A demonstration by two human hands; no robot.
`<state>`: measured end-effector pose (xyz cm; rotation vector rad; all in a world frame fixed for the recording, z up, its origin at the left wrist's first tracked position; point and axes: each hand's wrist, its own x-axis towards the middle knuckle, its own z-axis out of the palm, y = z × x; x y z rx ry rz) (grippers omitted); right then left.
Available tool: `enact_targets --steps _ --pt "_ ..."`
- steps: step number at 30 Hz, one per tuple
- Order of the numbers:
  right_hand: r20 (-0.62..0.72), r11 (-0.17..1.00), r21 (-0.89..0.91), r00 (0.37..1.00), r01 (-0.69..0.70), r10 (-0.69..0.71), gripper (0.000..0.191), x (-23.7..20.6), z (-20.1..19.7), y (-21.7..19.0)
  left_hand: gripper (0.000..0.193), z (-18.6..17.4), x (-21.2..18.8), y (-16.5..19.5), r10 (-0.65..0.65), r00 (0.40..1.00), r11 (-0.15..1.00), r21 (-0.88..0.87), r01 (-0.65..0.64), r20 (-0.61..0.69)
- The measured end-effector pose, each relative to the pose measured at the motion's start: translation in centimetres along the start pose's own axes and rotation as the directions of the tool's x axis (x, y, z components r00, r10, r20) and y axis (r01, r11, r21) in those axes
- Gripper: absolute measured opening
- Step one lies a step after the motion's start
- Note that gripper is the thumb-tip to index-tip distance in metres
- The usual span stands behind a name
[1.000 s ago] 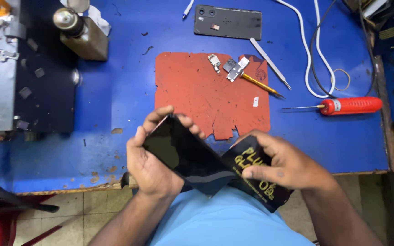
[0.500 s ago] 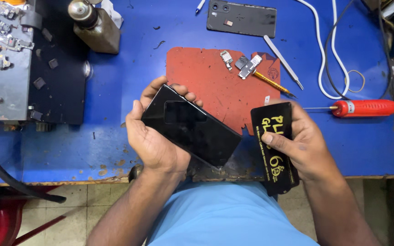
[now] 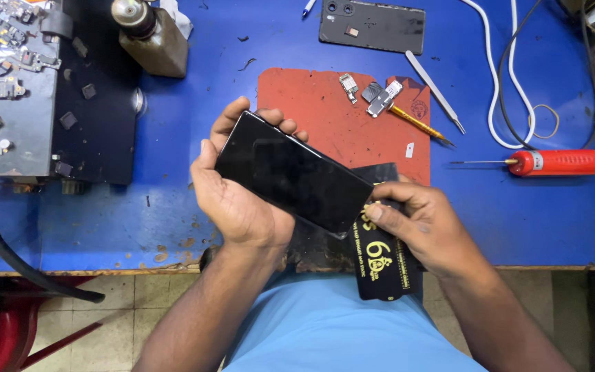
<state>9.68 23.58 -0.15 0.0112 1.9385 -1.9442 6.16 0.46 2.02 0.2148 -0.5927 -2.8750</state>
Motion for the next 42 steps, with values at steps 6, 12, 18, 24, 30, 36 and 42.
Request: enact_targets --steps 6,12,18,24,30,36,42 --pt "-0.024 0.98 0.178 0.995 -0.089 0.094 0.014 0.7 1.1 -0.3 0.047 -0.2 0.3 -0.5 0.03 1.0 1.0 0.004 -0.03 0.003" --pt "-0.188 0.948 -0.253 0.952 0.191 -0.242 0.013 0.7 0.6 -2.8 0.047 -1.5 1.3 -0.1 0.034 0.996 0.996 0.078 -0.04 0.078" --pt "-0.107 0.605 -0.727 0.817 0.324 -0.567 0.024 -0.3 1.4 -7.4 0.033 -0.7 0.5 1.5 0.263 0.869 0.553 0.672 -0.492 0.419" --pt "0.039 0.418 -0.831 0.789 0.366 -0.613 0.029 -0.6 2.1 -11.0 0.058 0.7 -1.3 0.7 -0.194 0.508 -0.024 0.514 -0.857 0.839" --pt "0.083 0.343 -0.888 0.839 0.307 -0.538 0.03 -1.1 1.9 -12.6 0.071 1.2 -1.6 -1.5 -0.146 0.563 -0.006 0.568 -0.823 0.814" --pt "0.129 0.309 -0.891 0.836 0.334 -0.533 0.031 -0.9 1.6 -13.2 0.072 1.2 -1.4 -2.9 -0.057 0.572 0.076 0.575 -0.815 0.818" --pt "0.164 0.325 -0.862 0.82 0.39 -0.548 0.031 -0.3 1.2 -13.3 0.075 1.6 -0.9 -3.7 -0.025 0.571 0.08 0.571 -0.817 0.821"
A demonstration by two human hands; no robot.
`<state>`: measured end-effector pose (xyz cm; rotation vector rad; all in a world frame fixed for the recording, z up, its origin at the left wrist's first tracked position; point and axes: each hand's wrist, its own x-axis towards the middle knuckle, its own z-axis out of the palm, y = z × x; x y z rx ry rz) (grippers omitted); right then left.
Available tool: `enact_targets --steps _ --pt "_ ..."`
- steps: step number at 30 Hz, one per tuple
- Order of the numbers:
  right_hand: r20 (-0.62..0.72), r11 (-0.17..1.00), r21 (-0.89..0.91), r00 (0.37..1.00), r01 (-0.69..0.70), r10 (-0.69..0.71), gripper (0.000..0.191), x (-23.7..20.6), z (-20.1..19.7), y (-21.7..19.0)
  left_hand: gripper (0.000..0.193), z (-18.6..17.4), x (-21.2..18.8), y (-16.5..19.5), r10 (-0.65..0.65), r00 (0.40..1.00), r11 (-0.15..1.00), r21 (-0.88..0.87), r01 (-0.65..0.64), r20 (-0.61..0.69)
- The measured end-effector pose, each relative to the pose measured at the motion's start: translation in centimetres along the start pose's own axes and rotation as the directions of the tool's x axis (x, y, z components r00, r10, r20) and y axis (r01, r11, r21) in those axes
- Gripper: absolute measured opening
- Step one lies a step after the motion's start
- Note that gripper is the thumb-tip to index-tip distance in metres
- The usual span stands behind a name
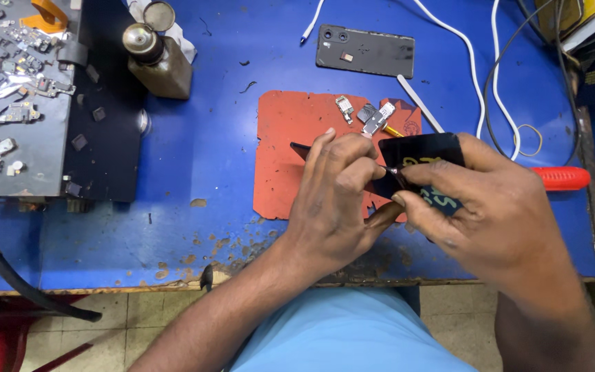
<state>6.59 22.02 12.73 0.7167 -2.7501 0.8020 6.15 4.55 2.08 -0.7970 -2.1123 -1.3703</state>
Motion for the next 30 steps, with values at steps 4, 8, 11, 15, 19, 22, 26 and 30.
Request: enact_targets --steps 4,8,11,15,19,22,26,30 --pt "0.028 0.998 -0.064 1.0 0.013 -0.011 0.028 0.1 -0.1 0.4 0.075 0.3 0.5 -0.1 0.018 1.0 1.0 0.015 -0.018 -0.006" --pt "0.052 0.997 -0.074 0.999 -0.01 0.014 0.028 0.3 -0.2 0.6 0.074 0.6 1.0 -0.3 0.03 0.999 0.999 0.021 -0.03 -0.014" --pt "0.044 0.999 -0.043 0.999 -0.007 0.009 0.029 0.7 -0.3 0.8 0.074 0.6 1.2 -0.4 0.04 0.999 0.999 0.024 -0.04 -0.03" --pt "0.041 0.998 -0.011 0.997 -0.066 0.067 0.03 1.0 -0.1 0.8 0.074 0.4 1.7 -0.7 0.041 0.998 0.999 0.015 -0.04 -0.042" --pt "0.058 0.969 0.201 0.989 -0.145 0.136 0.027 1.5 0.1 0.7 0.076 0.0 2.2 -1.1 0.05 0.999 0.999 -0.016 -0.051 -0.019" --pt "0.024 0.99 0.136 0.999 -0.045 0.043 0.03 2.1 0.2 0.7 0.078 -0.1 2.6 -1.3 0.06 0.998 0.998 -0.019 -0.06 -0.01" --pt "-0.054 0.995 0.098 0.998 -0.008 0.014 0.032 2.1 -0.4 0.5 0.08 -0.1 3.0 -1.5 0.024 0.999 0.999 -0.038 -0.026 -0.03" --pt "-0.14 0.994 0.104 0.99 0.026 -0.011 0.034 1.7 -1.5 0.5 0.08 -0.2 3.1 -1.6 0.006 0.998 0.999 -0.053 -0.009 -0.058"
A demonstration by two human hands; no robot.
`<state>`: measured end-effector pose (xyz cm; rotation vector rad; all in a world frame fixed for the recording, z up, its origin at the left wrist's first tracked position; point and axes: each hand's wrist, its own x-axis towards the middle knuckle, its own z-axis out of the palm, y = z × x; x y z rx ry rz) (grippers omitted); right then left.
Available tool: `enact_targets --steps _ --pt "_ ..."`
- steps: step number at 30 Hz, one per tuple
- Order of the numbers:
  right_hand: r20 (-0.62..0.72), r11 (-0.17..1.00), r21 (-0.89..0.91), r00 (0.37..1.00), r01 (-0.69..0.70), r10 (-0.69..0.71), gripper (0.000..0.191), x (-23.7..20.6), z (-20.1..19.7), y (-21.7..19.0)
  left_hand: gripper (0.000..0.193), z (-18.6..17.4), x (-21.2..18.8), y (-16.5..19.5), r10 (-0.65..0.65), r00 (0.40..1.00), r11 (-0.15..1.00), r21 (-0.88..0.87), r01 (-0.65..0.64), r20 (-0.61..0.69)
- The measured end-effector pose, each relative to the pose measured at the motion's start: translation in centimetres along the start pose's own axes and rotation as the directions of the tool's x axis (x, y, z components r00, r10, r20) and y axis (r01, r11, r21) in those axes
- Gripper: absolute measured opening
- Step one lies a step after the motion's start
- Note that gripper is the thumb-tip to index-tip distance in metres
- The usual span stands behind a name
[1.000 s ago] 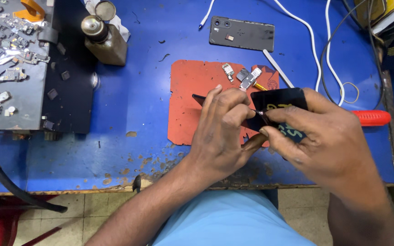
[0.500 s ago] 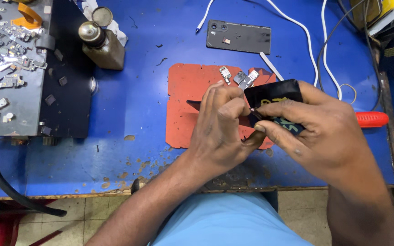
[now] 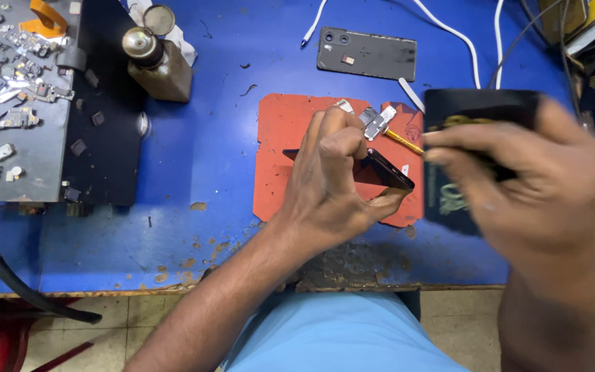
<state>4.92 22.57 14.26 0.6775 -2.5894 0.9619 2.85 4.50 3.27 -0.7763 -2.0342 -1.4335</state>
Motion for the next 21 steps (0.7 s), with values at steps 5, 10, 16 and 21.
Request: enact_targets --steps 5,10,16,21 --pt "-0.038 0.996 0.092 0.999 -0.008 0.012 0.043 -0.2 -1.4 -0.2 0.082 -0.1 0.0 -0.2 -0.023 1.0 0.999 -0.03 0.024 0.013" --pt "0.127 0.992 -0.123 0.992 -0.008 0.024 0.03 -0.4 -1.9 -1.7 0.083 -0.2 0.2 -0.1 -0.031 0.999 0.998 -0.045 0.032 0.039" --pt "0.128 0.911 -0.38 0.966 -0.161 0.224 0.023 -1.0 -1.4 -2.2 0.082 -0.3 0.3 0.1 -0.044 0.997 0.998 -0.032 0.046 0.059" --pt "0.17 0.963 0.006 0.949 -0.27 0.265 0.023 -1.2 -0.7 -0.3 0.083 -0.6 0.3 -0.2 -0.007 0.999 1.0 0.005 0.007 0.039"
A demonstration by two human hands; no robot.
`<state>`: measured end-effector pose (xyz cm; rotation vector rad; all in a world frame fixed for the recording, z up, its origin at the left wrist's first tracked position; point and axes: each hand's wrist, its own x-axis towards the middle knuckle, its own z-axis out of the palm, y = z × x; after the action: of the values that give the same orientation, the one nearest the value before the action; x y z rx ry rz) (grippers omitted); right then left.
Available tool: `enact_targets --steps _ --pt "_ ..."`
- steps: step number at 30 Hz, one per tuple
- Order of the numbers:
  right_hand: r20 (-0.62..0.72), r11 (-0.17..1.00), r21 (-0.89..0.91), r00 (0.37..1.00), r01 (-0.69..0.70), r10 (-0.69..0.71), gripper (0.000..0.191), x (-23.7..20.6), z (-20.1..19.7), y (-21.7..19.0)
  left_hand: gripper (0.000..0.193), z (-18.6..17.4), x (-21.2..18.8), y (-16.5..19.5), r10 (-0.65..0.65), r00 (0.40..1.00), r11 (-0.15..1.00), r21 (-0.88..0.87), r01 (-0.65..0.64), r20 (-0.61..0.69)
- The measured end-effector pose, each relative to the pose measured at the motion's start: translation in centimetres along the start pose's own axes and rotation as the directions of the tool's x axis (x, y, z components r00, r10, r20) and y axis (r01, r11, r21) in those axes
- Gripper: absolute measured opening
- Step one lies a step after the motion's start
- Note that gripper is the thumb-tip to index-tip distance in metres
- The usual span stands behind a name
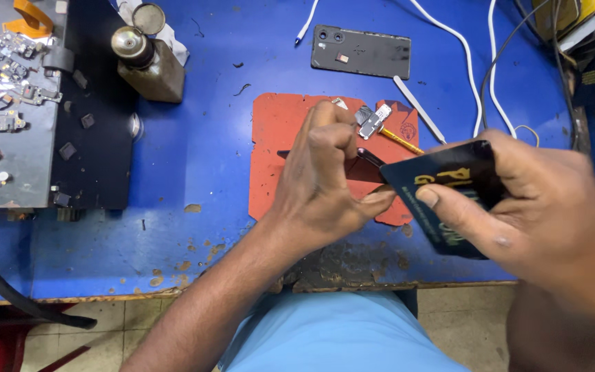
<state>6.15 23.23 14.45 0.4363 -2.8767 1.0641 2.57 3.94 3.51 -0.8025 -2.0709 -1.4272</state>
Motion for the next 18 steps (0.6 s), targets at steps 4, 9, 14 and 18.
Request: enact_targets --steps 4,9,14,18 --pt "-0.083 0.907 0.421 0.996 0.012 0.026 0.026 -0.7 2.6 0.7 0.084 -0.7 -0.3 -0.6 -0.052 0.998 0.997 -0.061 0.05 -0.019" --pt "-0.151 0.945 0.254 0.973 0.206 -0.172 0.024 -1.5 4.0 0.8 0.084 -0.6 -1.1 -0.8 -0.114 0.99 0.989 -0.103 0.105 -0.087" --pt "-0.21 0.947 0.163 0.948 0.277 -0.241 0.024 -1.7 4.3 0.6 0.084 -0.5 -1.8 -0.6 -0.103 0.987 0.99 -0.106 0.091 -0.122" --pt "-0.199 0.945 0.184 0.952 0.27 -0.233 0.023 -1.7 4.2 0.3 0.082 -0.5 -1.9 -0.7 -0.107 0.985 0.988 -0.129 0.09 -0.133"
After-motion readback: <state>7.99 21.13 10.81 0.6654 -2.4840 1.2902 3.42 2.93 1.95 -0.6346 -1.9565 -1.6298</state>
